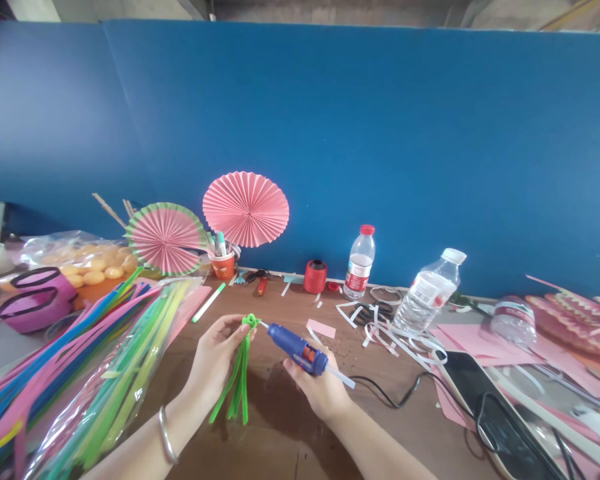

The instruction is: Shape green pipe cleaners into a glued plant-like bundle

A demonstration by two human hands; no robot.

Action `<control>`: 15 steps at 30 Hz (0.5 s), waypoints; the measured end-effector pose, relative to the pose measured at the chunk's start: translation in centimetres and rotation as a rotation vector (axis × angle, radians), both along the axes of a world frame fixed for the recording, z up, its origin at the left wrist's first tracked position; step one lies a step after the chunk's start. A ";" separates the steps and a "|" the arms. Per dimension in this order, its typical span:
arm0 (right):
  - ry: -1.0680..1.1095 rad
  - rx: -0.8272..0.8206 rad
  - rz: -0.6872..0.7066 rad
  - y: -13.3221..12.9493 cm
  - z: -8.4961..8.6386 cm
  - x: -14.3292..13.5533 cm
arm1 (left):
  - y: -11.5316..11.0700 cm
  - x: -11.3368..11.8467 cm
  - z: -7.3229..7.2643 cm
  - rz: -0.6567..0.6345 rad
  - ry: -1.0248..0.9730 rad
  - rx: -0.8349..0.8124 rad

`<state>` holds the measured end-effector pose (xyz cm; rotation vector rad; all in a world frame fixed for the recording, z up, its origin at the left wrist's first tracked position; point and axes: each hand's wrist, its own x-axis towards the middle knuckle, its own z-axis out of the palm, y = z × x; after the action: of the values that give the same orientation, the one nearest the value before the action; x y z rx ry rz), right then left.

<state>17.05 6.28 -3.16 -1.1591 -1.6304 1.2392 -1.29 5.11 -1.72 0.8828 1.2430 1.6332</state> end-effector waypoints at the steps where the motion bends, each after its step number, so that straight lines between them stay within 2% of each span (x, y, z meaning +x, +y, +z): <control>1: -0.002 0.003 0.003 0.0 0.1 0.0 | 0.0 0.0 0.0 -0.002 -0.004 0.000; 5: -0.004 0.014 0.020 0.0 0.1 0.0 | 0.0 0.0 0.2 0.000 -0.009 0.002; 15: 0.077 0.023 0.027 0.4 -1.3 0.2 | 0.0 0.0 -0.1 0.005 -0.009 0.012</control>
<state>17.21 6.68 -4.47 -1.0654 -1.6037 1.2644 -1.30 5.14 -1.78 0.8790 1.2311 1.6478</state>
